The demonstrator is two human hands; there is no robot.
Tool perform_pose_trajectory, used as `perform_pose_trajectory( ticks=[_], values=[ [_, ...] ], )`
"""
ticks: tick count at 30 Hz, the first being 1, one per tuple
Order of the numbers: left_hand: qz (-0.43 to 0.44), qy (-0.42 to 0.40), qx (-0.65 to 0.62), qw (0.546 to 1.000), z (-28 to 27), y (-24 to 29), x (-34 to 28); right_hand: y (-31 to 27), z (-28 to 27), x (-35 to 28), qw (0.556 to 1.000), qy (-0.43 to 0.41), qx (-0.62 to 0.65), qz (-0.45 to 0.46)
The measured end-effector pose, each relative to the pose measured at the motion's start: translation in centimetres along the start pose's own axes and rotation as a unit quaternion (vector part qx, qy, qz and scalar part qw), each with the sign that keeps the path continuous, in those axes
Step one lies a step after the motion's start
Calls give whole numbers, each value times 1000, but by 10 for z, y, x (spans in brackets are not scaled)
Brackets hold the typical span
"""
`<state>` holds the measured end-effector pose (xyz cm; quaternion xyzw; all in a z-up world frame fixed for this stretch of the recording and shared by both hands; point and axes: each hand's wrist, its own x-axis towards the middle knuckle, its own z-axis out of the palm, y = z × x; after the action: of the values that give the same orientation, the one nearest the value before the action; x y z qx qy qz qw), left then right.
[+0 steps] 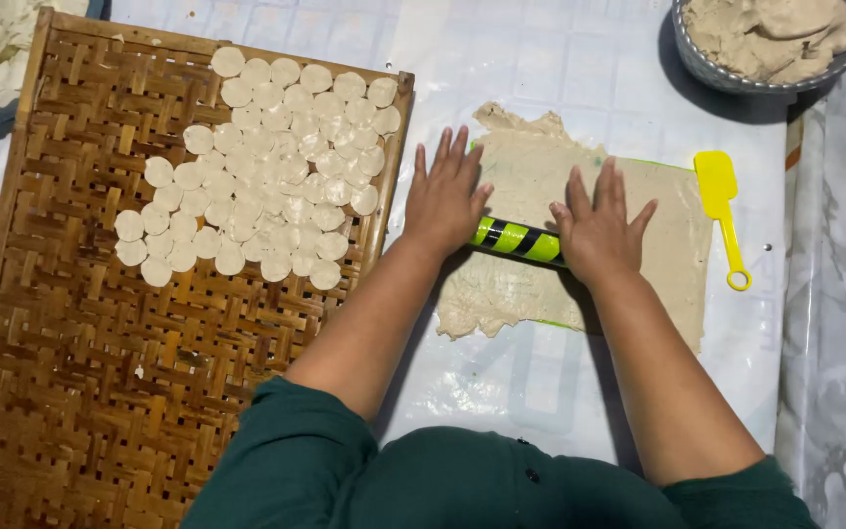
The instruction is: Rolling out dough and cutting small circular pieces using a manual cutter.
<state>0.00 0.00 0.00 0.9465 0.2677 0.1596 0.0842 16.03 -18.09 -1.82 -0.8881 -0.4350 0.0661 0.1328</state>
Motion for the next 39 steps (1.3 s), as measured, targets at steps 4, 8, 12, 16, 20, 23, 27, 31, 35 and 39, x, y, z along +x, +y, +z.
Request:
perform_pose_trajectory(
  ticks=[4,8,12,16,20,23,27,31,35,39],
  values=[
    [-25,-170,34,985,2,7,-42,-18,-4,-36,995,-76,-71,11],
    [-1,-126,1,992,-22,12,-99,-34,-3,-90,997,-9,-72,-38],
    [48,-90,7,995,-37,21,-152,-42,-8,-143,995,37,-26,-90],
    [52,-99,3,994,-50,20,-175,-45,-21,-162,993,34,-37,-107],
    [39,-110,-17,993,-64,19,-160,-38,-33,-153,993,-23,17,-114],
    [35,-111,-49,992,-76,15,-137,-36,-48,-140,989,-23,24,-147],
    [62,-58,-27,996,-83,15,-110,-30,-59,-119,989,7,36,-143],
    [55,-40,-5,998,-36,0,-98,-28,-36,-103,994,-17,3,-109],
    [34,-68,-21,997,-13,-2,-83,-16,-2,-89,996,32,2,-85],
    [-7,-100,-2,995,7,0,-39,-5,2,-33,992,-11,-112,-49]
  ],
)
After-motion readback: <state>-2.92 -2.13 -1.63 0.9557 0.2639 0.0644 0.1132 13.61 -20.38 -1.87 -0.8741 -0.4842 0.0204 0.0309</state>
